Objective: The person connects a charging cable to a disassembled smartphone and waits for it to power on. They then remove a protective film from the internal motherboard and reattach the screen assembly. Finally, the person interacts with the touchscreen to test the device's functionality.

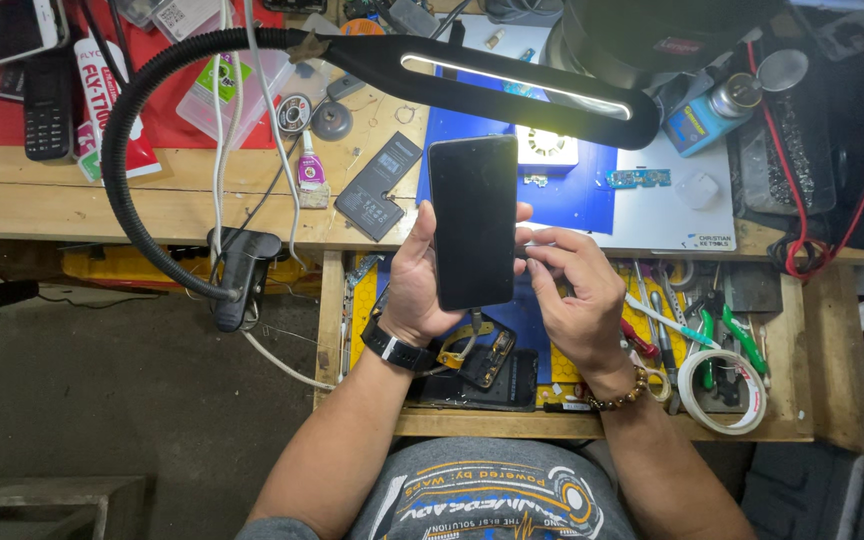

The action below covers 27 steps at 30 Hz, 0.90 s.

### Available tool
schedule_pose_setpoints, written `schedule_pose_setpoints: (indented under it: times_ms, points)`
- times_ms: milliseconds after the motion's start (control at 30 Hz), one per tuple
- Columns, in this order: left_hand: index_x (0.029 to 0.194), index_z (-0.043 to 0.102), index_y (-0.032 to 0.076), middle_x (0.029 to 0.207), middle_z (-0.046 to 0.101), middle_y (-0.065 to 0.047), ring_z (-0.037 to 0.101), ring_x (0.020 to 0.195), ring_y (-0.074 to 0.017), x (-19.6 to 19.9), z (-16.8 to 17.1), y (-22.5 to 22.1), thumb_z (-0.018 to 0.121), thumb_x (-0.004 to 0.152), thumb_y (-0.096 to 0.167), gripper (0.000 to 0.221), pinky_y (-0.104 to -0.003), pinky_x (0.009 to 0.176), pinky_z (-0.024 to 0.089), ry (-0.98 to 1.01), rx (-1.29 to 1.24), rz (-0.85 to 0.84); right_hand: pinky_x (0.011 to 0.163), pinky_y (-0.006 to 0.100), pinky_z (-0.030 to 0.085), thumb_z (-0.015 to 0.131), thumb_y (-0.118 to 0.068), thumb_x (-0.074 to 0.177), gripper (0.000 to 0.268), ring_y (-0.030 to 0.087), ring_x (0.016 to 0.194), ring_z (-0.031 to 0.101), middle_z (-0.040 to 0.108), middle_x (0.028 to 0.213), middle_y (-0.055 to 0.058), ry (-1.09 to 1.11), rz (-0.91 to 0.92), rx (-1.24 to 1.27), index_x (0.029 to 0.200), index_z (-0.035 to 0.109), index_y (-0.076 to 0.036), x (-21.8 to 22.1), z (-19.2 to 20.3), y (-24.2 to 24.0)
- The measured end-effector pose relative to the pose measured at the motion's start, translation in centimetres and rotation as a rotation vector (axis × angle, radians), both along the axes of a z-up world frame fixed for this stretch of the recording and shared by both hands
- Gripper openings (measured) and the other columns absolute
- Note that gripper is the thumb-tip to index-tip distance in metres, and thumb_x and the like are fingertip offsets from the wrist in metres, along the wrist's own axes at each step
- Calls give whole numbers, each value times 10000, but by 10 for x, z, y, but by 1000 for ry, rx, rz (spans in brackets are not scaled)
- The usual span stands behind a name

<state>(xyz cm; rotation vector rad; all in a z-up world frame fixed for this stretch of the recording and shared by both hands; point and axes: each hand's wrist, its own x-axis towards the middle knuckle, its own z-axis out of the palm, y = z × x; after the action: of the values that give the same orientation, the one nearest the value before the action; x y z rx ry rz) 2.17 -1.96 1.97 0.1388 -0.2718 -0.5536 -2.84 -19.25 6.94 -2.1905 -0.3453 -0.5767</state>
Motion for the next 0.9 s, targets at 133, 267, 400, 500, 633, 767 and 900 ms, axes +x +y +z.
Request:
schedule_pose_setpoints:
  times_ms: [133,267,400,500,633,767,900]
  points:
    - [1611,344,3,1552,462,-285,544,1386,-383,0,1,0,384,1111,573,760,-491,1118,529,-6,-10,1,742,262,566,709,65,934,140,172,948,707,705,1157,105,-11,6,-1,1066,712,18,0,1,0]
    - [1617,341,1,1555,461,-287,540,1388,-388,0,2,0,381,1119,569,757,-496,1119,527,-11,-25,-2,723,258,566,706,69,932,146,156,900,707,708,1158,111,22,-1,23,1072,711,25,0,0,0]
    - [1612,336,1,1552,458,-285,534,1390,-396,0,2,0,376,1111,572,760,-496,1124,520,-3,-9,-7,745,257,577,705,70,939,149,155,907,703,704,1167,118,10,10,33,1082,709,28,1,-2,-1]
    - [1615,336,0,1552,460,-285,535,1389,-399,0,2,0,374,1116,571,759,-496,1125,519,-9,-12,-7,743,254,577,705,70,938,148,152,899,703,703,1165,119,11,8,37,1080,708,29,1,-2,0]
    - [1615,337,3,1549,463,-282,537,1387,-398,0,2,0,371,1117,571,755,-496,1122,521,-12,-8,-4,732,255,574,707,74,932,146,150,883,701,705,1161,120,21,-2,32,1072,709,32,1,-2,-1]
    - [1614,341,10,1541,468,-291,540,1380,-391,0,2,-1,363,1122,570,746,-501,1125,522,-10,-23,-5,766,260,594,705,73,937,146,164,941,711,699,1170,122,3,18,19,1075,707,27,1,-1,-1]
    - [1609,342,4,1542,467,-286,540,1383,-397,0,2,0,359,1117,572,752,-496,1121,524,-8,-6,-2,761,262,591,702,76,937,142,160,925,714,702,1165,122,6,14,31,1071,705,30,1,0,0]
